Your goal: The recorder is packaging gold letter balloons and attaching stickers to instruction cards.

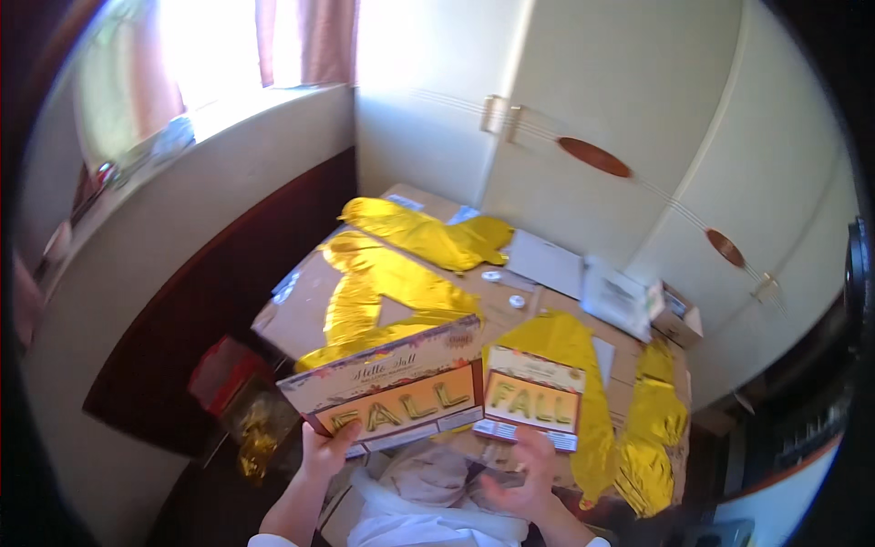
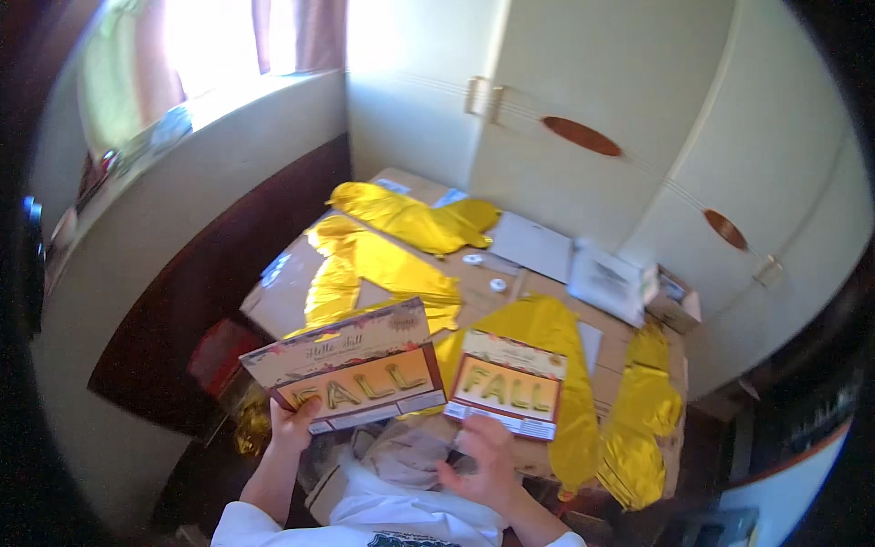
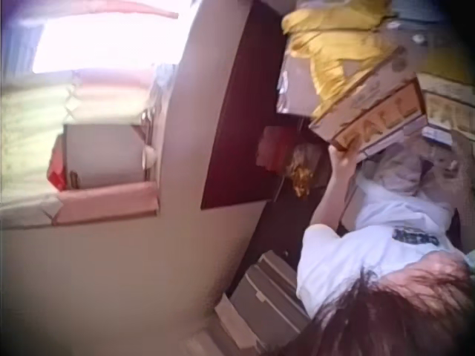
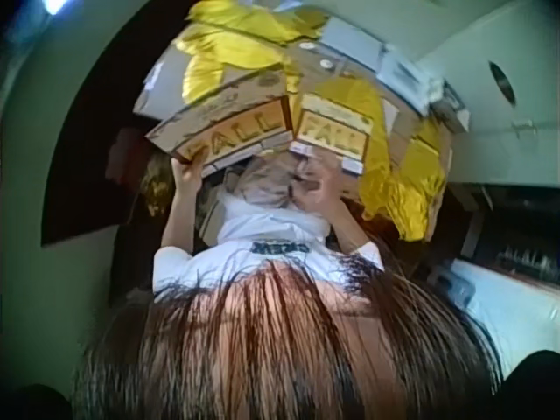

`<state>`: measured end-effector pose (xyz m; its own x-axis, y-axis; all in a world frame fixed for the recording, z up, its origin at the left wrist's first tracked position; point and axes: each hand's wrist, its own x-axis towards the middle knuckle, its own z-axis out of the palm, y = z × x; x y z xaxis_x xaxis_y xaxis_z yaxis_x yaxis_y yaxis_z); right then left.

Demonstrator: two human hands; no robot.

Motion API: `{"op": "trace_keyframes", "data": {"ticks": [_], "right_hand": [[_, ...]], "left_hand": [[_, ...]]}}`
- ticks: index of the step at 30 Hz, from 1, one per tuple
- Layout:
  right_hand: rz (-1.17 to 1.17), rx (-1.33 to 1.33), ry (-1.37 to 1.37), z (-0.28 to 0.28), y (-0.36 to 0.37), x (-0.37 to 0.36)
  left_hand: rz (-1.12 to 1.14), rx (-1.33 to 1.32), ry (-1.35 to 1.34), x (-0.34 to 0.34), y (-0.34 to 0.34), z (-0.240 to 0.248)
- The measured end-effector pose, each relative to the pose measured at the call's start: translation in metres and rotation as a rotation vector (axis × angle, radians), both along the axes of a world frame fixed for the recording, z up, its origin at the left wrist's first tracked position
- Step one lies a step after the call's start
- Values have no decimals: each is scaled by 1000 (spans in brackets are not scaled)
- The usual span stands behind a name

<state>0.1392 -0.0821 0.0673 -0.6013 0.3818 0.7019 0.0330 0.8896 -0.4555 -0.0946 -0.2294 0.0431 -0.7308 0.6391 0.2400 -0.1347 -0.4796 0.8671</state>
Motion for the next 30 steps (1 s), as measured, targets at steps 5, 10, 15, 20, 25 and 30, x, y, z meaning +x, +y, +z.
{"op": "trace_keyframes", "data": {"ticks": [5, 10, 15, 20, 25, 30], "right_hand": [[-148, 866, -407, 7, 10, 15], [-205, 723, -475, 27, 46, 21], [-288, 437, -313, 20, 101, 10], [-249, -447, 113, 6, 206, -33], [-111, -1210, 802, -14, 303, -101], [-57, -1513, 976, -61, 373, -147]], "left_hand": [[-322, -122, -184, 55, 65, 23], [-449, -74, -100, 81, 103, 37], [-740, -3, -34, 75, 130, 59], [-761, 25, 358, 69, 139, 74], [-582, -135, 242, 42, 102, 36], [-344, -254, 108, 21, 70, 3]]}}
